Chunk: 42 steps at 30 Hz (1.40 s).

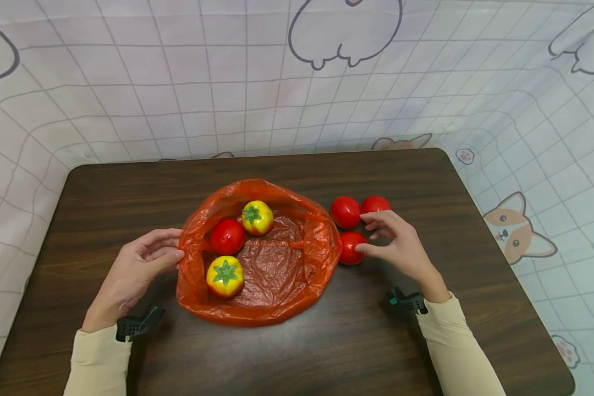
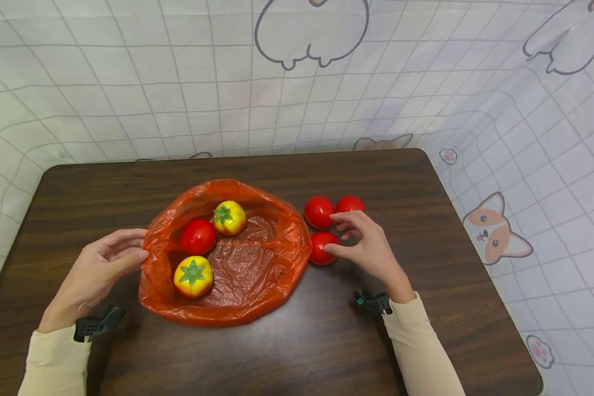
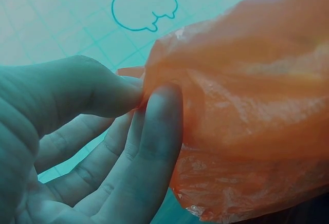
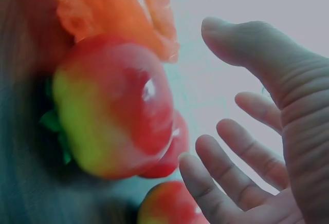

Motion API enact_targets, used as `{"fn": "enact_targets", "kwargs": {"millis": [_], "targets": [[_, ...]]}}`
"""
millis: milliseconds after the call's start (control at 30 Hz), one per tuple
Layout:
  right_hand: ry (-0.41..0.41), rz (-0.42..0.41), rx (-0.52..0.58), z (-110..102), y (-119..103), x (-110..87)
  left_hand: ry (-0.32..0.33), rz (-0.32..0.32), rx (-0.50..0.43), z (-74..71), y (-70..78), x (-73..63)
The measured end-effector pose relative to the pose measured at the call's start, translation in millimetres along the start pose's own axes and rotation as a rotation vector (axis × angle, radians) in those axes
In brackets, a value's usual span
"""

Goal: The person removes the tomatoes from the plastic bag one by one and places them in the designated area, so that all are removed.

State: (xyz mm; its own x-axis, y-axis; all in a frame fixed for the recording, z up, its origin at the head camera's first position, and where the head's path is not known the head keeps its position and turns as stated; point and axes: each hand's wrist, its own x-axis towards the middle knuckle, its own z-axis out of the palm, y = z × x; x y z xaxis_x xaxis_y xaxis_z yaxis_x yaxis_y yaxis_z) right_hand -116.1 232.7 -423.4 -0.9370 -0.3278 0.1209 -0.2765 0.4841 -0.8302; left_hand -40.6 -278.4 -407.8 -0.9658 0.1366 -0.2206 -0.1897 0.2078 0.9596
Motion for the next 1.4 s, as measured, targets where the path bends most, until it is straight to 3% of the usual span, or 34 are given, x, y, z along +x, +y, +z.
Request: {"fn": "enact_targets", "kwargs": {"millis": [233, 633, 1400], "targets": [[-0.012, -0.061, 0.020, 3, -15, 13.6, -0.009, 0.007, -0.006, -1.1, 1.4, -0.8], [-0.086, -0.093, 0.048, 18, -36, 38.2, -0.015, 0.002, -0.015, 0.0, 4.6, 0.4], [-0.216, -0.138, -0.011, 51, -74, 81.7, -0.011, -0.006, -0.008, 3.0, 7.5, 0.5]]}}
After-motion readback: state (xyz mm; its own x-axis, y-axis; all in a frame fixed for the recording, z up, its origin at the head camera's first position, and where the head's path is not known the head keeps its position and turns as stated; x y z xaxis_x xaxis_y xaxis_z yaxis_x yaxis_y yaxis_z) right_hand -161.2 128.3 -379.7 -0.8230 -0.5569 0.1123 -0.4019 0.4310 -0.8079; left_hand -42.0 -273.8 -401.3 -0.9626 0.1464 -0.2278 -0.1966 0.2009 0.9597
